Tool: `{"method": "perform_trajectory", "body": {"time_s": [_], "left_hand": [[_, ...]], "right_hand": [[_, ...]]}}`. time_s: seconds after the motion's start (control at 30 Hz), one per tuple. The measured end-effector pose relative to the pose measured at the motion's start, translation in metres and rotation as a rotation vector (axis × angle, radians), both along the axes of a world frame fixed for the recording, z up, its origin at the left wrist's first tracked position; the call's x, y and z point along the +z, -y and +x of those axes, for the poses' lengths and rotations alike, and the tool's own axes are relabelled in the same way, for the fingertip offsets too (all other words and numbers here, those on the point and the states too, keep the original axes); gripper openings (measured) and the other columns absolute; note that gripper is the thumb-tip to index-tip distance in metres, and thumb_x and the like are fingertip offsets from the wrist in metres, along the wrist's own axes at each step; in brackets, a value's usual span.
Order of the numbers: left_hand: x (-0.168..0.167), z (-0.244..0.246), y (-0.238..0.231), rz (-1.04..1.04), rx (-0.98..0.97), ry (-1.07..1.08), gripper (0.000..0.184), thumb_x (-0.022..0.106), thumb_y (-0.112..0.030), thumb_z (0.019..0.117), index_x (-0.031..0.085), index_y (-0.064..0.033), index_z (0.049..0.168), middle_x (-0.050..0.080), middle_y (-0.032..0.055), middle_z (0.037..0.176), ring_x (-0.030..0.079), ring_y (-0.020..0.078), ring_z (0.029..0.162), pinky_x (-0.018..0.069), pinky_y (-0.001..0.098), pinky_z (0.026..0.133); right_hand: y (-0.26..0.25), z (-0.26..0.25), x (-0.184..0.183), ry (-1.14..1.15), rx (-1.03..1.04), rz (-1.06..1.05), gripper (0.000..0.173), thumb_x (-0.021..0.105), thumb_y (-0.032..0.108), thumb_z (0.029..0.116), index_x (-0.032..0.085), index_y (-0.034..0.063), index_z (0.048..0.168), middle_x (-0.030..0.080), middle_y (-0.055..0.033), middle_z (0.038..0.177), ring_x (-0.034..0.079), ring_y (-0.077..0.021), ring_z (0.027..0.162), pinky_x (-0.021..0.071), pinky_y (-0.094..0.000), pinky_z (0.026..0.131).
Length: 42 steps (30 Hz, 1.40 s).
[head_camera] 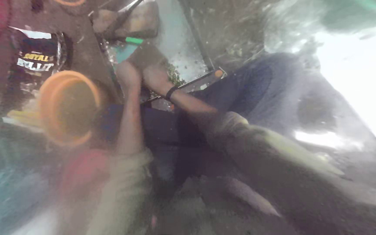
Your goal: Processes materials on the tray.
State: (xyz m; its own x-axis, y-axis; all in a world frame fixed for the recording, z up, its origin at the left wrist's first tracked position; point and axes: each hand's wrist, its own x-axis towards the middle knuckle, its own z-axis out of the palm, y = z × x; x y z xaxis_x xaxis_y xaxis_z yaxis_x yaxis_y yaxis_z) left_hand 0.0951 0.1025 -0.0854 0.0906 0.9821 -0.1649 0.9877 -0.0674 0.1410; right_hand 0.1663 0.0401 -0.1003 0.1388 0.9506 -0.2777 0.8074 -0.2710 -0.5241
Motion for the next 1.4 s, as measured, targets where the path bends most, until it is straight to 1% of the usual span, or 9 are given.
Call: {"method": "perform_trajectory", "body": {"time_s": [0.1, 0.2, 0.37, 0.57, 0.77, 0.9, 1.07, 1.23, 1.4], "left_hand": [[-0.005, 0.0, 0.001, 0.008, 0.023, -0.029, 0.045, 0.072, -0.027, 0.0908, 0.066, 0.0051, 0.122, 0.068, 0.0253, 0.123, 0.066, 0.0413, 0.118, 0.0529, 0.0602, 0.1], [-0.002, -0.001, 0.001, 0.033, 0.018, 0.02, 0.046, 0.073, -0.029, 0.0913, 0.067, 0.005, 0.121, 0.069, 0.0243, 0.122, 0.068, 0.0391, 0.116, 0.0541, 0.0574, 0.1], [-0.003, -0.005, 0.005, 0.05, 0.001, 0.085, 0.057, 0.07, -0.02, 0.0952, 0.052, 0.0071, 0.142, 0.062, 0.0288, 0.136, 0.062, 0.0417, 0.127, 0.0492, 0.0572, 0.108], [0.0, -0.005, 0.003, -0.013, 0.048, 0.049, 0.045, 0.073, -0.024, 0.0917, 0.065, 0.008, 0.122, 0.068, 0.0283, 0.123, 0.067, 0.0426, 0.117, 0.0531, 0.0607, 0.1], [0.001, -0.007, 0.007, 0.013, 0.042, 0.058, 0.044, 0.059, -0.022, 0.1023, 0.057, 0.0084, 0.134, 0.064, 0.0293, 0.13, 0.064, 0.0429, 0.122, 0.0512, 0.0588, 0.103], [-0.01, -0.012, -0.001, 0.052, -0.012, 0.105, 0.049, 0.066, -0.024, 0.0977, 0.058, 0.0043, 0.137, 0.065, 0.0271, 0.131, 0.063, 0.0416, 0.125, 0.0492, 0.0573, 0.108], [-0.009, -0.009, -0.002, 0.017, -0.006, 0.055, 0.041, 0.072, -0.029, 0.0922, 0.069, 0.0032, 0.117, 0.07, 0.025, 0.12, 0.068, 0.0406, 0.115, 0.0546, 0.0588, 0.099], [-0.02, -0.016, -0.008, 0.035, -0.028, 0.141, 0.061, 0.07, -0.031, 0.0972, 0.052, 0.0065, 0.143, 0.061, 0.0276, 0.139, 0.059, 0.0408, 0.131, 0.047, 0.0556, 0.111], [-0.011, -0.014, -0.004, 0.006, 0.003, 0.126, 0.056, 0.07, -0.032, 0.0966, 0.058, 0.0049, 0.136, 0.063, 0.0281, 0.134, 0.062, 0.0418, 0.127, 0.0493, 0.0573, 0.108]], "right_hand": [[0.01, 0.0, -0.005, 0.016, -0.017, -0.02, 0.026, 0.056, 0.019, 0.1033, 0.071, 0.0051, 0.118, 0.071, -0.0205, 0.117, 0.068, -0.0412, 0.11, 0.0559, -0.0612, 0.087], [0.03, 0.002, -0.013, 0.04, -0.034, -0.084, 0.025, 0.055, 0.017, 0.1023, 0.072, 0.0041, 0.114, 0.072, -0.0224, 0.111, 0.07, -0.0429, 0.104, 0.057, -0.0619, 0.08], [0.05, 0.012, 0.01, 0.013, -0.035, -0.126, 0.025, 0.06, 0.017, 0.1002, 0.069, 0.0006, 0.116, 0.069, -0.0235, 0.117, 0.067, -0.0432, 0.11, 0.0555, -0.062, 0.086], [0.034, 0.011, 0.02, 0.012, -0.007, -0.097, 0.027, 0.053, 0.019, 0.1028, 0.071, 0.004, 0.117, 0.071, -0.0198, 0.118, 0.068, -0.0395, 0.111, 0.0556, -0.0601, 0.085], [0.005, -0.003, 0.016, -0.053, 0.0, -0.025, 0.026, 0.055, 0.02, 0.104, 0.072, 0.002, 0.114, 0.07, -0.0203, 0.121, 0.067, -0.0388, 0.115, 0.055, -0.0603, 0.091], [0.003, -0.004, 0.007, -0.071, 0.006, -0.056, 0.025, 0.056, 0.015, 0.1032, 0.069, -0.0005, 0.118, 0.069, -0.0224, 0.123, 0.066, -0.0397, 0.116, 0.0545, -0.0588, 0.094], [0.028, -0.006, -0.009, -0.018, -0.008, -0.094, 0.032, 0.058, 0.02, 0.1023, 0.066, 0.0013, 0.127, 0.07, -0.0236, 0.119, 0.067, -0.0426, 0.112, 0.0549, -0.061, 0.09], [0.06, 0.006, 0.007, 0.022, -0.034, -0.157, 0.028, 0.058, 0.019, 0.1015, 0.07, 0.0017, 0.12, 0.071, -0.0232, 0.116, 0.068, -0.0424, 0.11, 0.055, -0.0613, 0.087], [0.049, 0.011, 0.021, 0.016, -0.038, -0.094, 0.026, 0.059, 0.022, 0.1004, 0.07, 0.0049, 0.118, 0.071, -0.0198, 0.113, 0.07, -0.0393, 0.105, 0.0569, -0.0602, 0.081]]}}
